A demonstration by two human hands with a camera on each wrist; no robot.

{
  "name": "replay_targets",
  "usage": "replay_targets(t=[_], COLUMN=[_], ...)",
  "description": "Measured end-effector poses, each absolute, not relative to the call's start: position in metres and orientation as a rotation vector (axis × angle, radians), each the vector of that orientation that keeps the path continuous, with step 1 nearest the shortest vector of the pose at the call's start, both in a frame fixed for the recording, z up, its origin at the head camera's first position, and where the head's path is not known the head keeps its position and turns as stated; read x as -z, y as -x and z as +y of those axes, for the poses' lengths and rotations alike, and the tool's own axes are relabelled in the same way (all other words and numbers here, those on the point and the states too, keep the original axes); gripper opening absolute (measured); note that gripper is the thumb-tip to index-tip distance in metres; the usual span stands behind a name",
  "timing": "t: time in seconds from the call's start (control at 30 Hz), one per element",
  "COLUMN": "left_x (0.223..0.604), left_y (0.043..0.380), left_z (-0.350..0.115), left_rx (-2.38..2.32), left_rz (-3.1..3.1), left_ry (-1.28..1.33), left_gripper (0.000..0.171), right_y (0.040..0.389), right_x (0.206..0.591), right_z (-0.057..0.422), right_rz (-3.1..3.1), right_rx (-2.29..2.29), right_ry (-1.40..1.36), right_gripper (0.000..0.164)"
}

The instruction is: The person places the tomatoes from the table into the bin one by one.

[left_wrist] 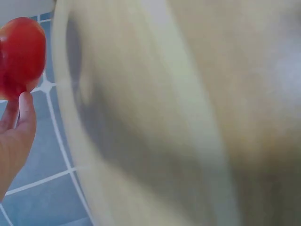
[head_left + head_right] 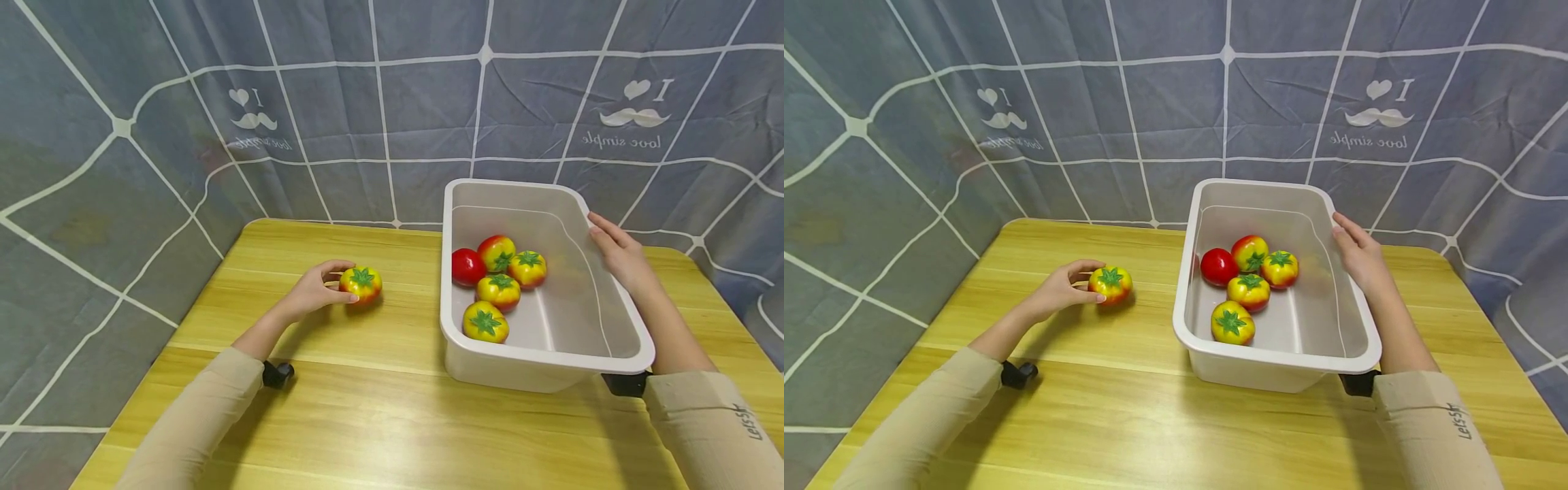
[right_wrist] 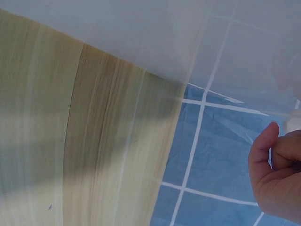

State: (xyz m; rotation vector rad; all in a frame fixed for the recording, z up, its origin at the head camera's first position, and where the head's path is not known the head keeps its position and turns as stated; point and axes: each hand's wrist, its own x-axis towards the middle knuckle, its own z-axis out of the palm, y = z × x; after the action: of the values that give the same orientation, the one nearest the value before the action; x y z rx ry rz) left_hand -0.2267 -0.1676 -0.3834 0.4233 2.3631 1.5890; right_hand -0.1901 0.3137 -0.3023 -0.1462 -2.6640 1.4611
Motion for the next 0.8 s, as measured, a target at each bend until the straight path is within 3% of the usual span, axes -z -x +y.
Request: replay_targets(t=[0.8], left_x=[0.315], left_y=[0.228], left_z=[-0.141], left_rx=[-1.665], left_rz=[2.376], left_ry=[-0.483], left_gripper=[0.06], right_y=[0.192], right_x=[0.303], right_z=[0.314], right_rz=[-2.65], right_rx=[-1.474], right_ry=[0.129], right_gripper=[0.055])
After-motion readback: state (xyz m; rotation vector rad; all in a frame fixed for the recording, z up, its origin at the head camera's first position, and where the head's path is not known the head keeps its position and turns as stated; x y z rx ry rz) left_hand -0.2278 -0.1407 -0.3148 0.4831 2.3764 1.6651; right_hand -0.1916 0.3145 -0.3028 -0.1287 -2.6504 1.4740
